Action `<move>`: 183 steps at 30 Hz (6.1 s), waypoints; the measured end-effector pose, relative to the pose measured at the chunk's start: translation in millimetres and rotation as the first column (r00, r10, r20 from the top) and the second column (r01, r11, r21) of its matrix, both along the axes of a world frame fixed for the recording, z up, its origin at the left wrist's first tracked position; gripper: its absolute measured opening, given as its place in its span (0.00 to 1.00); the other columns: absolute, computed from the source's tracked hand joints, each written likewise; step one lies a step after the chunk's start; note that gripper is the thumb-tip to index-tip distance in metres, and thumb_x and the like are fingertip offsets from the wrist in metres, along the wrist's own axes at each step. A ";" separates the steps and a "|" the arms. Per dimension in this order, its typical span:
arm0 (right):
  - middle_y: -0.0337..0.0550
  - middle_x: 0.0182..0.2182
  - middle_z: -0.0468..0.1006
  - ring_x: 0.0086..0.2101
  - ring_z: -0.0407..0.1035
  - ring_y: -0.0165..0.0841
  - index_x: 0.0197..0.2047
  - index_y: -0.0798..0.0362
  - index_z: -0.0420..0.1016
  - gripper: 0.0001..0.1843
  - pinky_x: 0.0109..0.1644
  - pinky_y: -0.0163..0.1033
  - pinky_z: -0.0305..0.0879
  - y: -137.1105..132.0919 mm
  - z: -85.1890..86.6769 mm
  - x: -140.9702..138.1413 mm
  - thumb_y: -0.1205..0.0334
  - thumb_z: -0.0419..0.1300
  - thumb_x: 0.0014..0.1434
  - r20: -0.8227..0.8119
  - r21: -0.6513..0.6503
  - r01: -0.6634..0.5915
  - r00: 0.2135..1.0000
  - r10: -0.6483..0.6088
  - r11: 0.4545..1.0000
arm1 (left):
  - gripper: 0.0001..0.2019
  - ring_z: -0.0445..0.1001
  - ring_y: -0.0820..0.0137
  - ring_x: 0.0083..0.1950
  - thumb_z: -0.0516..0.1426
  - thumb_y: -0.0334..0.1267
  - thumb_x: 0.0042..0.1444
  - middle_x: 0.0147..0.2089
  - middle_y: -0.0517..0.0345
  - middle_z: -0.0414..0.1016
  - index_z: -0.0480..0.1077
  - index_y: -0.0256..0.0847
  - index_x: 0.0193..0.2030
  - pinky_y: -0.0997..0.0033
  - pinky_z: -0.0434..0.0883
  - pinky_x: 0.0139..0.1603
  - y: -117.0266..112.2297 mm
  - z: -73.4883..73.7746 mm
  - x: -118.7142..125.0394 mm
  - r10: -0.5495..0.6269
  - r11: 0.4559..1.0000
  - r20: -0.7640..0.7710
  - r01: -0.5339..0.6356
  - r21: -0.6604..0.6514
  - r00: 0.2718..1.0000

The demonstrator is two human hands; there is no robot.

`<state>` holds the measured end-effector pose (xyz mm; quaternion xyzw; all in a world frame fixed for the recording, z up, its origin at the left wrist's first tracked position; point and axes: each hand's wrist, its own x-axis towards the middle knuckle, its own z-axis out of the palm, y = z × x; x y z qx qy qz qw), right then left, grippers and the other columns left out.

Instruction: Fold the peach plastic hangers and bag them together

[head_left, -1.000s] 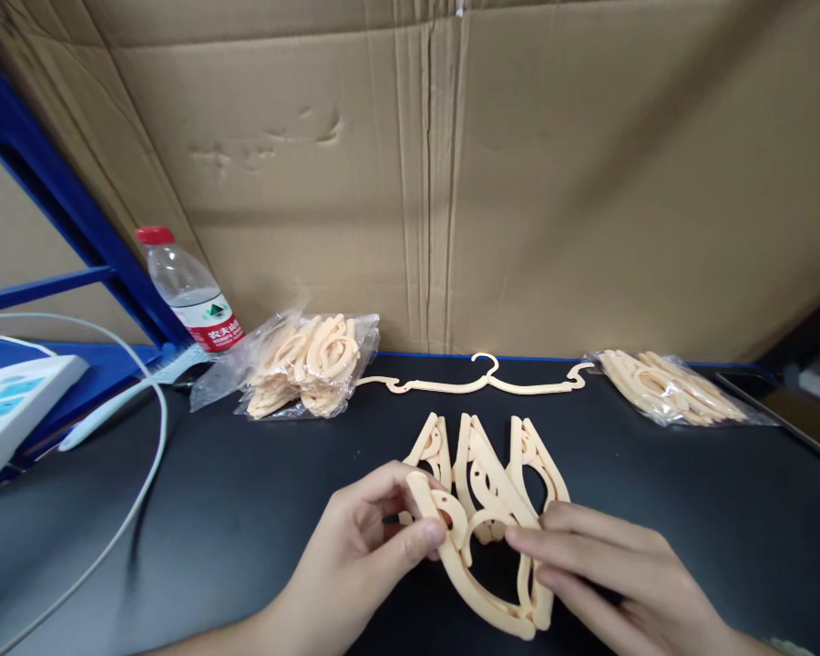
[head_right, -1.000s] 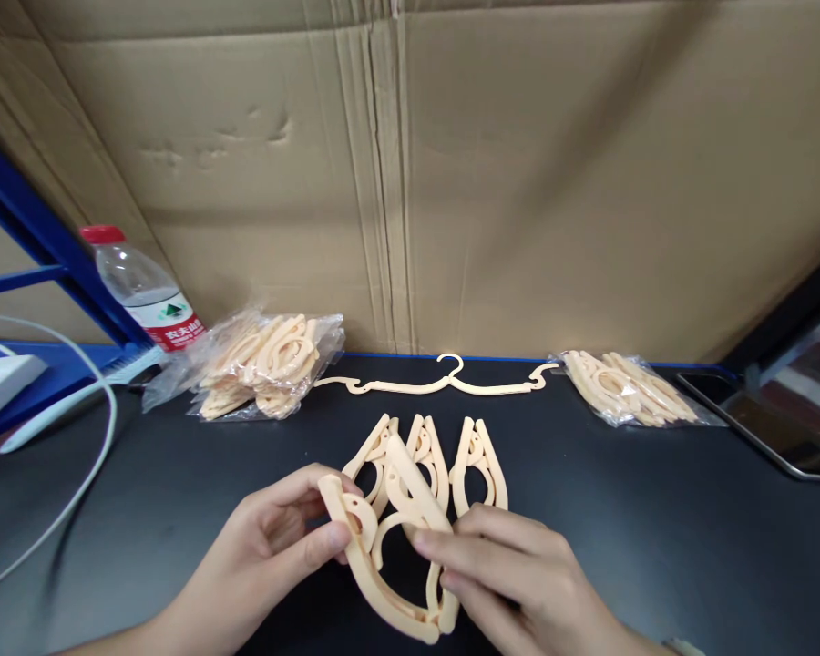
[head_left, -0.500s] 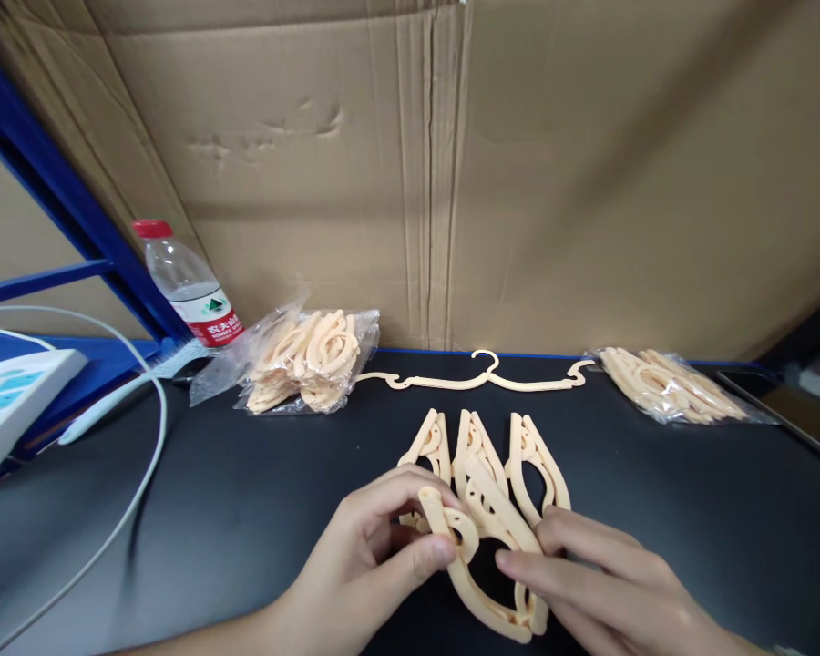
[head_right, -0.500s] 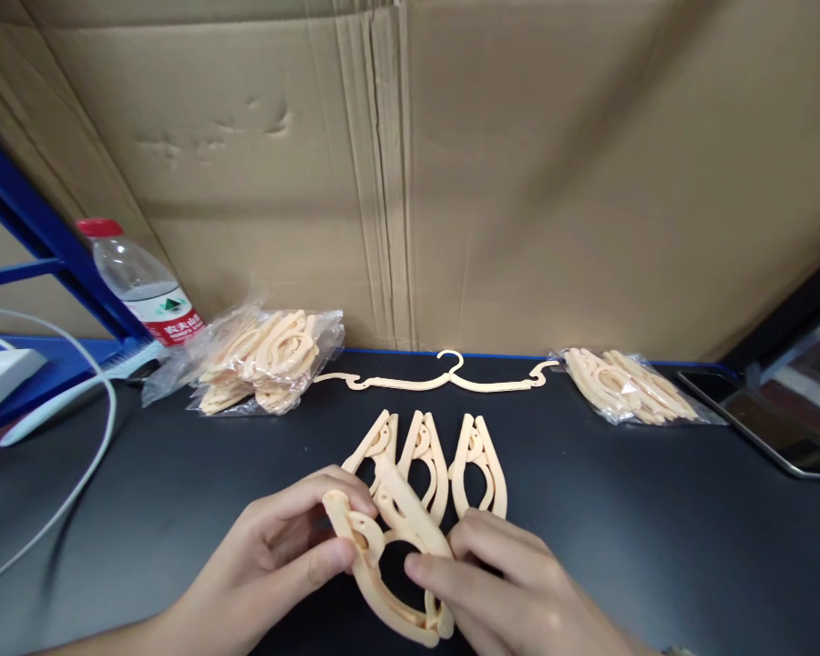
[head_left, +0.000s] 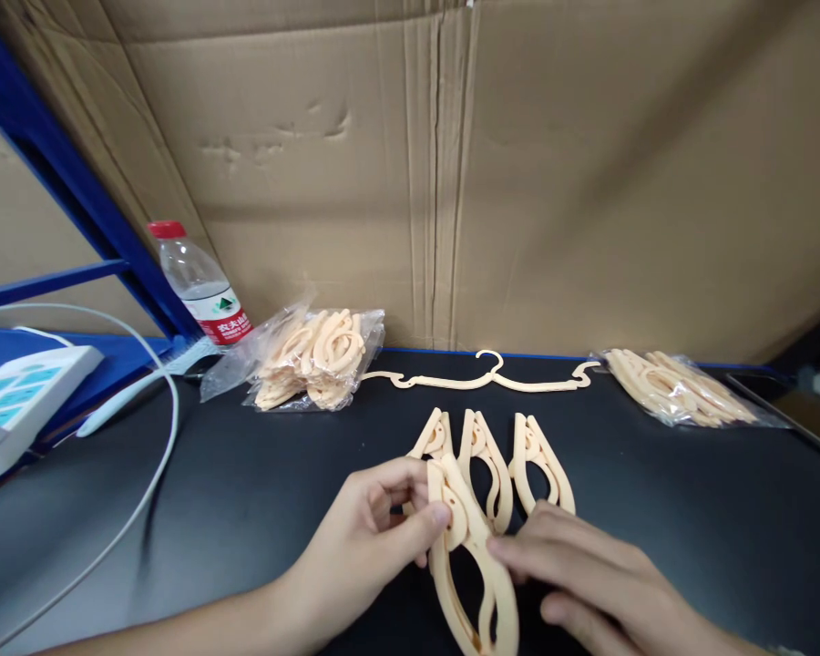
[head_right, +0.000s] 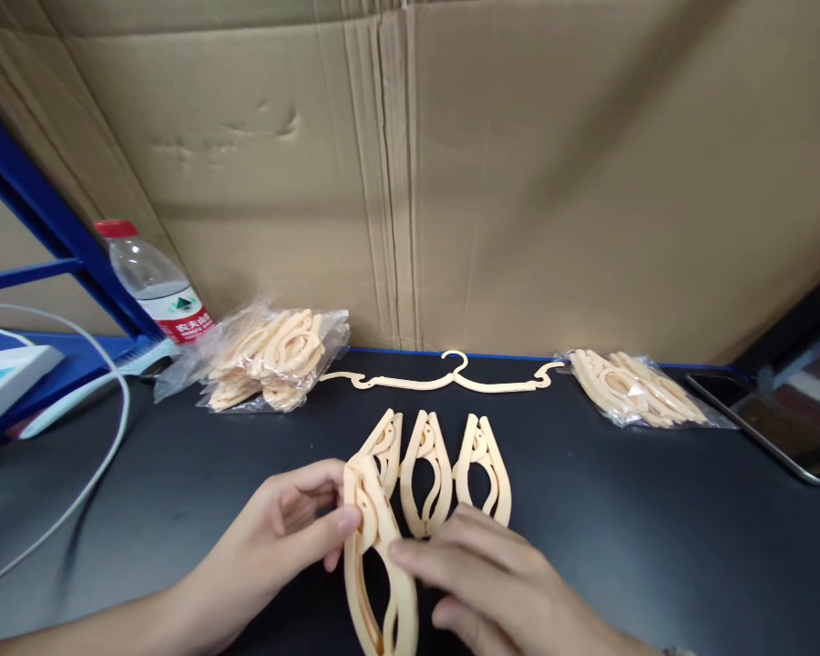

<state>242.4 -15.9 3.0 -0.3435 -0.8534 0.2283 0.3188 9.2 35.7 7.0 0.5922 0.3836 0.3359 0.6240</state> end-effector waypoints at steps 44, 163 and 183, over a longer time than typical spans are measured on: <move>0.54 0.67 0.49 0.65 0.45 0.50 0.70 0.52 0.46 0.42 0.65 0.59 0.51 32.6 -15.5 27.2 0.45 0.59 0.60 0.480 0.071 -0.077 0.877 0.034 0.995 | 0.38 0.38 0.43 0.72 0.54 0.54 0.60 0.74 0.46 0.39 0.43 0.47 0.72 0.32 0.41 0.66 18.2 -26.2 -16.0 0.146 0.609 -0.812 0.596 0.524 0.565; 0.51 0.51 0.76 0.43 0.74 0.42 0.49 0.49 0.73 0.17 0.42 0.47 0.68 42.9 -11.2 84.4 0.74 0.53 0.62 0.110 0.822 0.281 0.774 -0.623 0.495 | 0.15 0.76 0.67 0.35 0.65 0.43 0.50 0.32 0.54 0.80 0.75 0.40 0.44 0.73 0.73 0.39 13.3 6.6 -18.0 0.311 0.934 -0.021 -0.301 0.192 0.950; 0.40 0.27 0.75 0.28 0.72 0.34 0.41 0.49 0.68 0.14 0.29 0.38 0.73 38.0 -12.2 45.0 0.52 0.64 0.57 -0.482 -0.367 0.327 0.734 -0.478 0.871 | 0.20 0.74 0.72 0.32 0.69 0.39 0.46 0.31 0.57 0.79 0.70 0.38 0.45 0.81 0.70 0.30 13.4 9.1 -17.5 0.422 0.903 0.153 -0.430 0.015 0.893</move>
